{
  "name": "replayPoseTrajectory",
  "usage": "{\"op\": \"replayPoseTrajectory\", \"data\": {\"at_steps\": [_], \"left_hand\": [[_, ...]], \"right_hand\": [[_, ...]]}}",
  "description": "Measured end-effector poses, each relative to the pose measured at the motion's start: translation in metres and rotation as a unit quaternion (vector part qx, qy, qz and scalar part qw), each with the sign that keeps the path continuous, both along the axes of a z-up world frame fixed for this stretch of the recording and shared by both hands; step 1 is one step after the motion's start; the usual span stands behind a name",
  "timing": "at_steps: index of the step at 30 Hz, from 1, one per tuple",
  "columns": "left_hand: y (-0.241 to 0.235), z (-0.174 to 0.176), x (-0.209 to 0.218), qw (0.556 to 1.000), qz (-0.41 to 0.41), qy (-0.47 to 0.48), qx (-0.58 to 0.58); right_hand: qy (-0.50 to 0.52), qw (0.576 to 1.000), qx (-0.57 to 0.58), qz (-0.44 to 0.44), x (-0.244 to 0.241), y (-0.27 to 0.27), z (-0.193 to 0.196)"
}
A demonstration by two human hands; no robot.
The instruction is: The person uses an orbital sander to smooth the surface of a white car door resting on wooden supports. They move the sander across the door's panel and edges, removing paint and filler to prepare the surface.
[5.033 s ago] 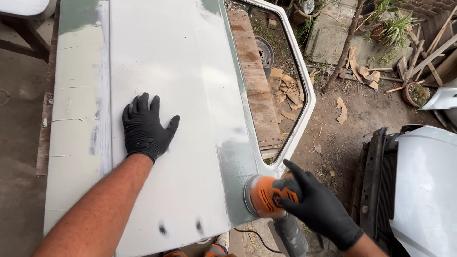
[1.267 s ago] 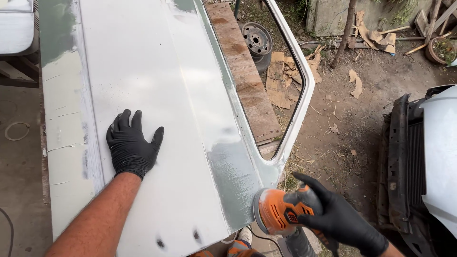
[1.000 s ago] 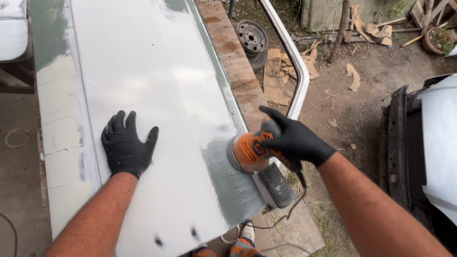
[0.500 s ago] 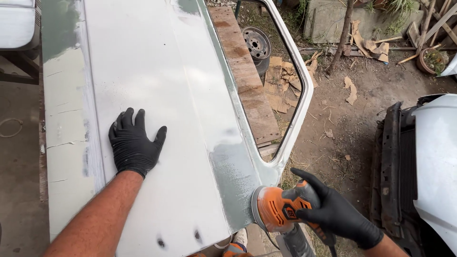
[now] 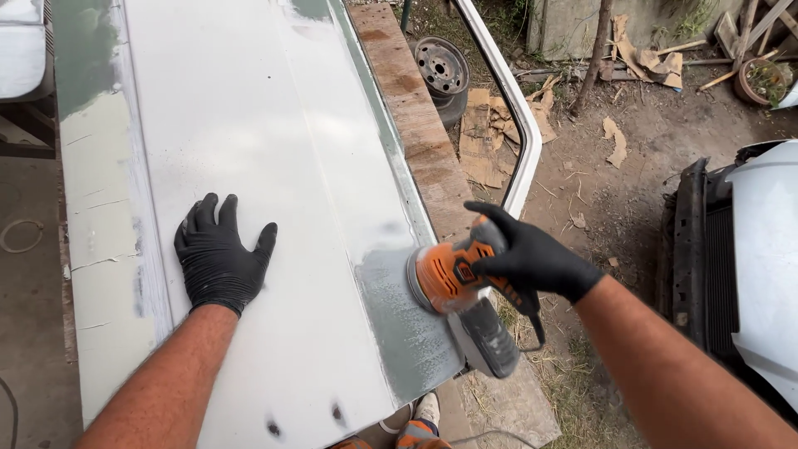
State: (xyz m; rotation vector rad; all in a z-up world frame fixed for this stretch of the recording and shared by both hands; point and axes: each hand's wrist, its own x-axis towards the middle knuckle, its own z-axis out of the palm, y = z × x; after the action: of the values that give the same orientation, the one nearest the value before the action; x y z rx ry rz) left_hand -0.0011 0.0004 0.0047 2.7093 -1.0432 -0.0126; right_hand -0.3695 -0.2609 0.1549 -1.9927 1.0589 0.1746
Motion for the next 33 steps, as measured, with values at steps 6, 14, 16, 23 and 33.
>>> {"op": "replayPoseTrajectory", "data": {"at_steps": [6, 14, 16, 23, 33], "left_hand": [[-0.001, -0.004, -0.005, 0.986, -0.026, -0.131, -0.102], [-0.004, 0.005, -0.002, 1.0, 0.013, -0.014, 0.005], [-0.003, 0.005, -0.005, 1.0, 0.01, -0.011, 0.008], [-0.002, 0.002, -0.005, 1.0, 0.004, -0.006, 0.009], [-0.005, 0.005, -0.005, 1.0, 0.012, -0.018, 0.015]], "right_hand": [[0.057, 0.993, 0.058, -0.087, -0.1, 0.079, 0.006], [-0.005, 0.999, 0.024, -0.024, -0.006, 0.018, 0.006], [-0.017, 0.999, 0.024, -0.03, 0.015, -0.009, -0.007], [-0.018, 0.999, 0.024, -0.019, -0.002, -0.002, 0.001], [0.063, 0.996, 0.046, -0.045, -0.081, 0.077, 0.017]]}}
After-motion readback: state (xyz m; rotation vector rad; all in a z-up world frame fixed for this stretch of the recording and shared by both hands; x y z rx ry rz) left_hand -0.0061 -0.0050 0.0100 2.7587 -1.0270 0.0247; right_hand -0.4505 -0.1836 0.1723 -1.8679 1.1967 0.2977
